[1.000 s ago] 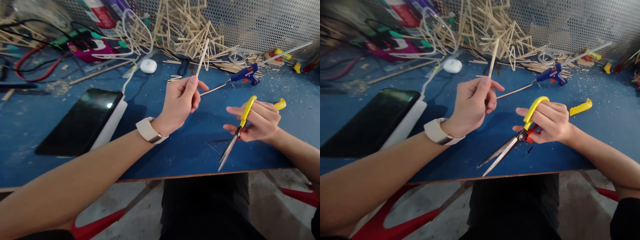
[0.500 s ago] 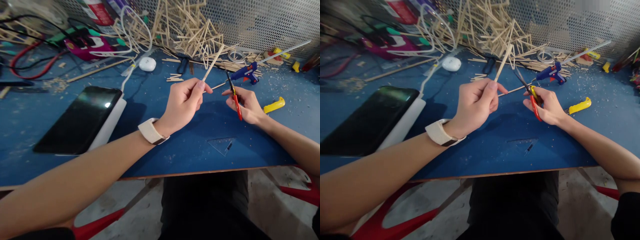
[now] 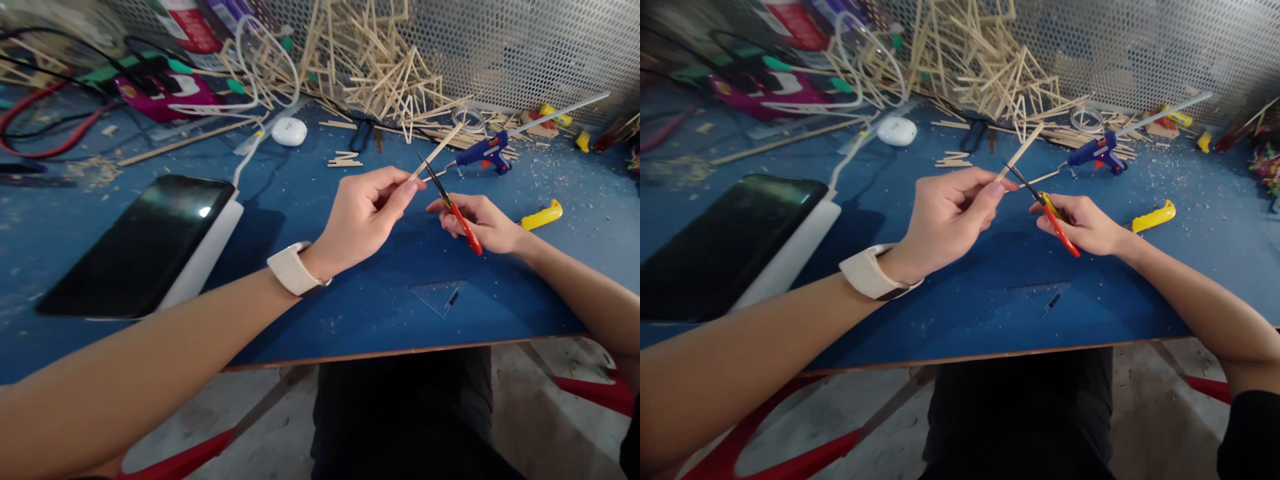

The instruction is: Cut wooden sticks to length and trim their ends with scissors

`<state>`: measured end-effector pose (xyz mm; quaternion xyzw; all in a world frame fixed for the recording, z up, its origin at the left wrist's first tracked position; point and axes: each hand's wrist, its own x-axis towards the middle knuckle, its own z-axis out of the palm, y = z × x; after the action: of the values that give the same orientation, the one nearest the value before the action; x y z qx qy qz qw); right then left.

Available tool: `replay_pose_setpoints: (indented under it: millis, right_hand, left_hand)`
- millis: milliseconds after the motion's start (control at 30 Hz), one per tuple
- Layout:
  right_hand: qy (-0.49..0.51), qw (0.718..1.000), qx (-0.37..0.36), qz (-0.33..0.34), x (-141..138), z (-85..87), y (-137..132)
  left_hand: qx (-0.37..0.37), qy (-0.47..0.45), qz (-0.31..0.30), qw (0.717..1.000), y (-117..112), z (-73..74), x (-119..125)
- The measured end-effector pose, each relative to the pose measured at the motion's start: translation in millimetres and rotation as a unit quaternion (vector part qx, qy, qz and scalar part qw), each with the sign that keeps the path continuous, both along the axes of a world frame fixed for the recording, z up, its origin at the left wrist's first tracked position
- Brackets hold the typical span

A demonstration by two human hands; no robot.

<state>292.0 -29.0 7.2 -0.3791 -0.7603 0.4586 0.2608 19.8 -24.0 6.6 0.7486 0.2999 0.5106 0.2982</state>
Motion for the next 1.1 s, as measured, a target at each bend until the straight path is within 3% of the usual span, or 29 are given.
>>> replay_pose_setpoints:
  millis: [133, 300, 567, 633, 800, 1100]
  right_hand:
    - [-0.030, 0.999, 0.024, -0.022, -5, 3.3, -4]
    - [-0.046, 0.989, 0.096, -0.103, -12, 5.6, -9]
    - [0.018, 0.976, 0.030, -0.213, -11, -1.8, -5]
    - [0.010, 0.977, 0.051, -0.209, -9, -1.2, -4]
    - [-0.032, 0.968, 0.195, -0.157, -8, 0.3, -2]
    - [-0.052, 0.957, 0.211, -0.190, -10, -6.9, -4]
  left_hand:
    - [0.021, 0.009, -0.001, 1.000, 0, 1.5, 0]
    - [0.040, 0.016, 0.009, 0.999, -4, 3.3, -1]
    - [0.032, 0.001, 0.007, 0.999, 0, -0.5, -3]
    - [0.027, 0.002, 0.015, 1.000, 1, -0.9, -3]
    - [0.038, 0.033, 0.030, 0.998, 1, -1.0, -3]
    - [0.058, 0.073, 0.046, 0.995, 0, -1.5, -5]
